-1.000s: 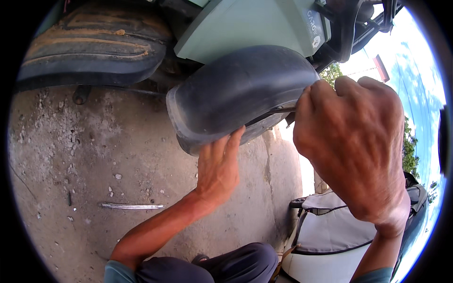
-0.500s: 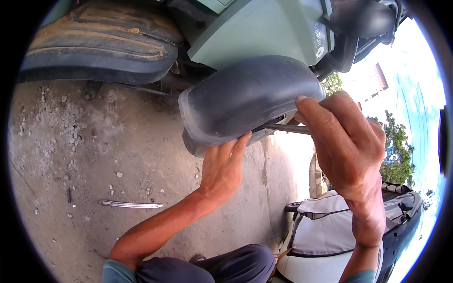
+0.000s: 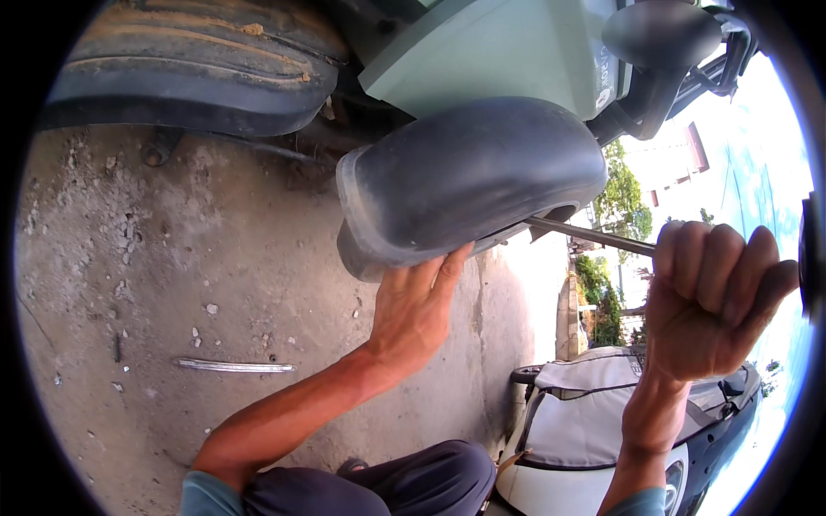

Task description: The person uses tire irons to pry a tire off its rim, removes the inner tube, and works on the wheel assembly of a small electric vehicle.

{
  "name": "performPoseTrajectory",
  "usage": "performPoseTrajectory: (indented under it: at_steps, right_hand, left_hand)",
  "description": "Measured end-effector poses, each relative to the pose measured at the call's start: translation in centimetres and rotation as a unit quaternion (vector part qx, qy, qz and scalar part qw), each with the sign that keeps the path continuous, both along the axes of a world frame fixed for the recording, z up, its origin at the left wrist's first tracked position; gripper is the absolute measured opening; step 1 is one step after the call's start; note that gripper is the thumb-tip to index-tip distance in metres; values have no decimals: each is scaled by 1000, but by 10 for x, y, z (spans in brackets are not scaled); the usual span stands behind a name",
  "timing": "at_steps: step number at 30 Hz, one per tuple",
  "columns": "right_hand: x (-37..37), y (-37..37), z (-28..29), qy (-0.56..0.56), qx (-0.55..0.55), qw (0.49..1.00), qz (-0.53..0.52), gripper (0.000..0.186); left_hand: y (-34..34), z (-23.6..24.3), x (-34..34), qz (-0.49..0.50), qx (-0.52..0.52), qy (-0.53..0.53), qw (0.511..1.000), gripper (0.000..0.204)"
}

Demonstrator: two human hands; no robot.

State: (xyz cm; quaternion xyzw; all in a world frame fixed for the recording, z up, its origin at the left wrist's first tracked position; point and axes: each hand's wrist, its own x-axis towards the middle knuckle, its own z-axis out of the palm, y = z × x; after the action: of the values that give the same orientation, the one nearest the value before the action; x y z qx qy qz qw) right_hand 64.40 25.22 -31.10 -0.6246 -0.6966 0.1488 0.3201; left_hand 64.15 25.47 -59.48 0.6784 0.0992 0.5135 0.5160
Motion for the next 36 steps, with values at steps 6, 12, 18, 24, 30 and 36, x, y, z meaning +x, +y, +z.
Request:
performPoseTrajectory:
  at_steps: [6,12,18,24,30,36]
  right_hand:
    - [11,-23,-21,-8,45,999,12,46]
    - [25,-27,-22,15,71,997,-35,50]
    - [35,-20,-10,61,60,996,-36,49]
    - [48,17,9,163,34,986,-32,48]
    - [38,27,-12,92,184,971,-123,51]
    - [51,42,-19,-71,319,939,-111,53]
  left_hand:
    - [1,-4,5,21,21,-4,1000,69]
    - [1,-7,2,23,22,2,1000,71]
    - [0,-5,3,21,27,10,999,73]
    - [-1,-5,4,13,27,16,999,74]
    - [1,-7,4,27,40,21,999,73]
    - [0,-6,5,30,41,20,998,72]
